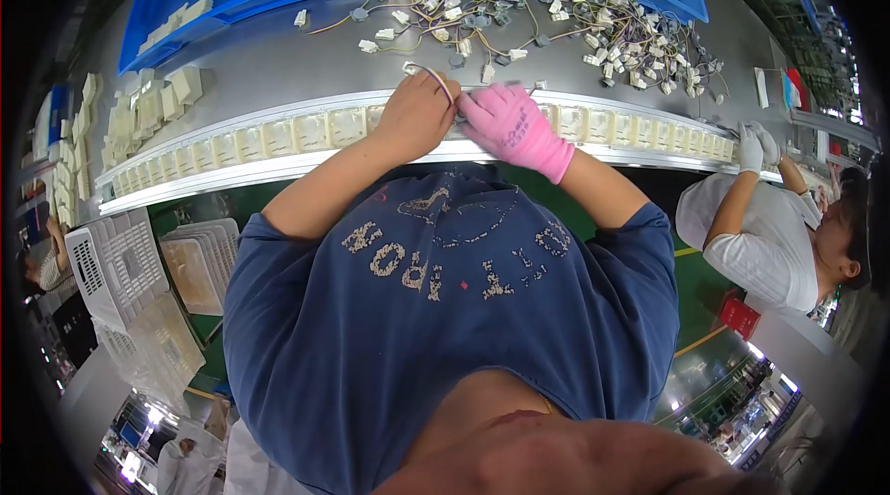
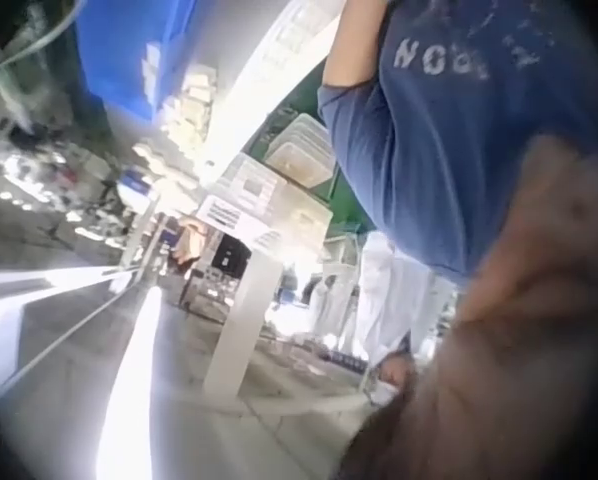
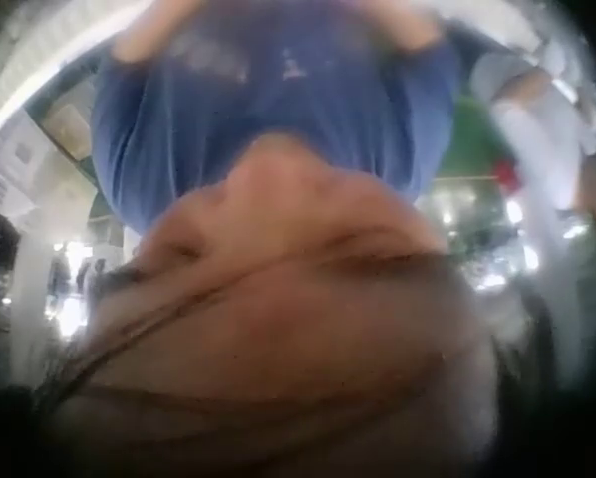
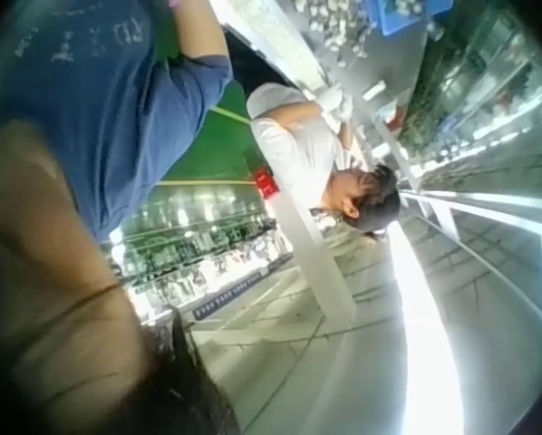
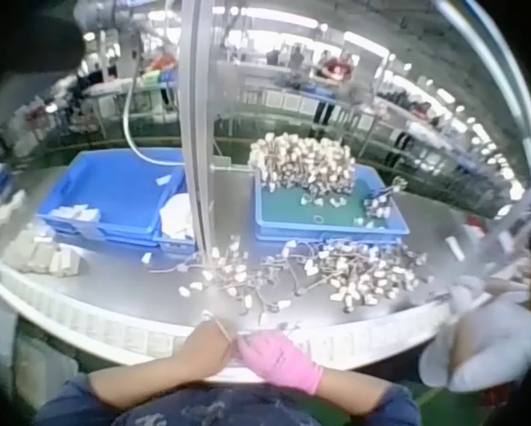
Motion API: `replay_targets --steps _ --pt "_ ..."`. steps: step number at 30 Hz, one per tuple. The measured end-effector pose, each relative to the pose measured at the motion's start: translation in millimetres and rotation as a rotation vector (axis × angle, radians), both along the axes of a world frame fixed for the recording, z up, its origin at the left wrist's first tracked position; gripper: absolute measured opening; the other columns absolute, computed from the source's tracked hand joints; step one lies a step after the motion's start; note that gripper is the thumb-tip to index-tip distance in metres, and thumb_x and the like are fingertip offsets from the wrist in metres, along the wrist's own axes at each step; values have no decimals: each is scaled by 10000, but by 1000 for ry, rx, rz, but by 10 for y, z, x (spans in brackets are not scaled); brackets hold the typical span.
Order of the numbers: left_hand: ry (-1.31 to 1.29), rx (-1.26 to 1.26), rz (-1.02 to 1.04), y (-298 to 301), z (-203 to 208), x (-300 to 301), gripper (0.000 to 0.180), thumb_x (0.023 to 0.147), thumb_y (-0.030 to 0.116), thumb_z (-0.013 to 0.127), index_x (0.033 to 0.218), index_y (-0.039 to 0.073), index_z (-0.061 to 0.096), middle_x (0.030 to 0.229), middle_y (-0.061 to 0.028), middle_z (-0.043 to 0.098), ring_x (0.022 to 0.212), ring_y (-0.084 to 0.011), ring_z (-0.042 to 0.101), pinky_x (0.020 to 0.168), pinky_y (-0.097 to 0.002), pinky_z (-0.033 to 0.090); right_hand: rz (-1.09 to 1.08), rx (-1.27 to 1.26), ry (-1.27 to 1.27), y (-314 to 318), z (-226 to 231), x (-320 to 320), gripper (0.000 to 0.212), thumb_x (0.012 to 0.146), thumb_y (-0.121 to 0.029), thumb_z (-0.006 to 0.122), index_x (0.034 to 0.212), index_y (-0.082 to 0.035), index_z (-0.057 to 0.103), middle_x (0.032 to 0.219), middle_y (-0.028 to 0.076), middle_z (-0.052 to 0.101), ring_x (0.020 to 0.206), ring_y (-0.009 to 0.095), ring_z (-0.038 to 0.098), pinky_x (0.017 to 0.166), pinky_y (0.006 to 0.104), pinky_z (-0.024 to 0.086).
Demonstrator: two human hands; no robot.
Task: The person assembles wiring harnesses by hand, inserting individual wires into connectors.
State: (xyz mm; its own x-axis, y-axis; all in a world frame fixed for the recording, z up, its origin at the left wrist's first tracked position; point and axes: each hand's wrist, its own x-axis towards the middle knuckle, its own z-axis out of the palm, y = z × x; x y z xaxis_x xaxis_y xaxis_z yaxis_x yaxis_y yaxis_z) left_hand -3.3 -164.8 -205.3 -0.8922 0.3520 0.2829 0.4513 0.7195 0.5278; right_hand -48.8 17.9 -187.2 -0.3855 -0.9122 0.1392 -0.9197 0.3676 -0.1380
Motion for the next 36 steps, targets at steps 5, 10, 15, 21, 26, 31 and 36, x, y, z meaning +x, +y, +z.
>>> replay_targets --steps 5,10,15,21,26,31,36 --pt "34 46 136 73 -64 72 187 738 71 574 908 55 497 912 -134 507 873 -325 480 765 -416 374 -103 -274 22 -14 -95 143 282 745 -185 599 998 -65 560 855 62 523 787 241 522 670 373 391" --pt "0 -6 152 79 -12 77 172 734 96 571 887 33 524 908 -154 521 887 -316 491 787 -407 385 -221 -372 -31 -72 -144 190 271 709 -163 638 963 -85 583 834 70 517 765 257 522 683 382 383" --pt "5 -10 158 112 -11 78 210 712 74 586 903 53 502 901 -133 504 865 -321 478 752 -415 374 -302 -365 8 -89 -139 299 261 686 -145 644 934 -84 590 822 74 513 753 253 526 675 378 381" --pt "-5 -49 203 139 -22 69 191 728 124 569 897 43 531 885 -145 520 885 -304 496 783 -407 383 -290 -441 11 -128 -259 270 264 672 -124 649 927 -84 593 799 76 513 710 259 527 651 384 387" --pt "27 -10 186 143 -2 71 203 714 65 555 909 50 503 894 -136 506 875 -319 479 744 -414 376 -287 -402 5 -103 -128 258 247 670 -118 649 908 -93 585 793 85 513 701 263 527 652 387 392" --pt "0 -93 174 182 -43 40 176 725 87 537 891 30 544 913 -139 528 890 -307 493 763 -406 392 -139 -243 -58 -31 99 115 292 725 -154 604 1003 -71 572 871 104 522 766 268 530 731 404 400" --pt "91 -172 143 224 -31 28 153 734 96 522 850 14 578 900 -128 545 886 -292 502 775 -390 406 181 -338 214 -151 327 -183 399 708 -122 597 1096 -59 531 862 93 556 786 259 539 799 424 397"
